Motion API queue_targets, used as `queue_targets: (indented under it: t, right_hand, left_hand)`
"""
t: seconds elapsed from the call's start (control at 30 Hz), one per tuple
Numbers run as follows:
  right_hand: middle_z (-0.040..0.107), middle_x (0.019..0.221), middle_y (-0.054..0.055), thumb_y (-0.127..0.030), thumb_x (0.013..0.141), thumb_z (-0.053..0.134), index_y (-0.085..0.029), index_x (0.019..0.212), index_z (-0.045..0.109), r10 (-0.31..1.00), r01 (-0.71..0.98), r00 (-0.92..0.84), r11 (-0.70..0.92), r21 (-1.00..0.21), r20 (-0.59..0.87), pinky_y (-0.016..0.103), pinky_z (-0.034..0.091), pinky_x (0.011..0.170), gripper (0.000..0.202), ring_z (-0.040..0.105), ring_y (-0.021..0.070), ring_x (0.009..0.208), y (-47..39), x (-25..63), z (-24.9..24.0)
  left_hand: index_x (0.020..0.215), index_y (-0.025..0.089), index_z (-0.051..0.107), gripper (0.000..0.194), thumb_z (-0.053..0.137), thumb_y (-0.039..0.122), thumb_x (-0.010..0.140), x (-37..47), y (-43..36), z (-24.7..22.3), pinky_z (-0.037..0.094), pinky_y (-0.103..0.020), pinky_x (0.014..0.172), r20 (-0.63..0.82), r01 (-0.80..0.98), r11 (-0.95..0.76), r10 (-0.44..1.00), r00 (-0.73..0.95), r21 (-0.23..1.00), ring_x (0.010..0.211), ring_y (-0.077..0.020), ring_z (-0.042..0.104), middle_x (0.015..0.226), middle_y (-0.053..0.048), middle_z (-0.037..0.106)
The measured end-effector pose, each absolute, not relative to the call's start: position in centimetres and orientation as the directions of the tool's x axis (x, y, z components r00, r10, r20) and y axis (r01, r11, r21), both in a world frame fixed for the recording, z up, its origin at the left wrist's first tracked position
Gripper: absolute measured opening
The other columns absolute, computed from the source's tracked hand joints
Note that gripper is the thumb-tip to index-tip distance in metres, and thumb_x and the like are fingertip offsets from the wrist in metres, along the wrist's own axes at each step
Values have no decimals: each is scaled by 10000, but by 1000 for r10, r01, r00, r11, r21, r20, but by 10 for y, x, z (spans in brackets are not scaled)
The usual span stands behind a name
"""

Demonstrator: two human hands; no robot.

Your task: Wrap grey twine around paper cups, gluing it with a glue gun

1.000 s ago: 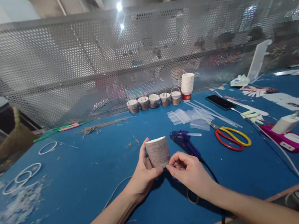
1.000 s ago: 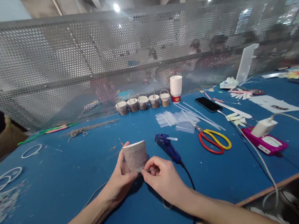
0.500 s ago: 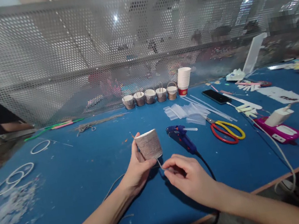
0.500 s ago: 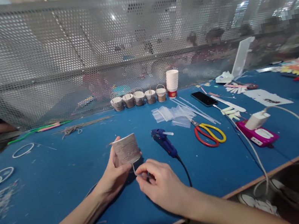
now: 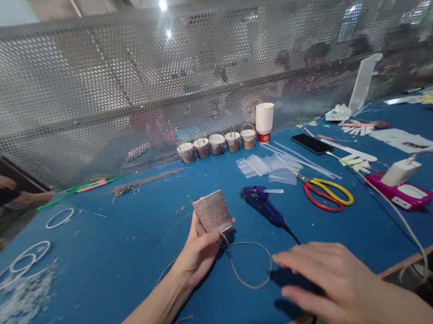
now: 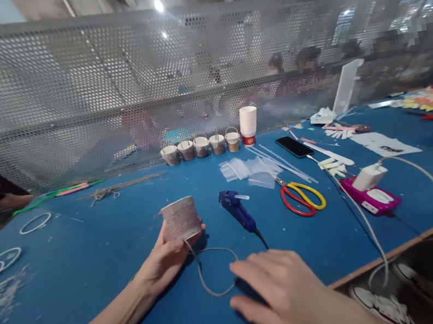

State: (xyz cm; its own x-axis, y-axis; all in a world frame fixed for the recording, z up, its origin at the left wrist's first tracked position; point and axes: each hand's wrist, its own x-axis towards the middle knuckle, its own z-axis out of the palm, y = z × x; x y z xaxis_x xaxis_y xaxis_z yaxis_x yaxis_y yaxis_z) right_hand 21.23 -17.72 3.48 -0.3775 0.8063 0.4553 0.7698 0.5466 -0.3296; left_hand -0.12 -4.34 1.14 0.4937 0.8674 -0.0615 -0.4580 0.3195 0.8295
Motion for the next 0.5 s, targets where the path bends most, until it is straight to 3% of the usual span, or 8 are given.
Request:
queue_targets:
  t: [0.2, 0.33, 0.5]
  right_hand:
    - [741, 796, 59, -342, 890, 512, -212, 926, 692, 947, 769, -76, 255, -586, 311, 312, 510, 611, 225, 680, 202, 656, -143, 243, 36]
    - [738, 775, 57, -365, 871, 501, -214, 851, 685, 984, 798, -15, 118, -591, 175, 320, 486, 606, 238, 683, 226, 690, -119, 249, 34]
    - [730, 938, 104, -400, 856, 533, -178, 979, 670, 992, 825, 71, 2, -565, 107, 348, 485, 700, 288, 682, 259, 828, -93, 251, 28]
  left_hand:
    - [1207, 214, 543, 592, 698, 120, 644, -6, -42, 9, 376, -450, 1029, -53, -468, 384, 814, 578, 796, 1016, -267, 656, 1102, -94, 691]
    - [1233, 205, 526, 617, 678, 114, 643, -9, -39, 6, 447, -438, 931, -44, -478, 425, 780, 625, 769, 1031, -285, 649, 1116, -115, 692]
    - [1205, 196, 553, 592, 667, 103, 631, -10, -40, 8, 491, -386, 809, -36, -469, 446, 752, 658, 763, 1000, -269, 656, 1115, -121, 701]
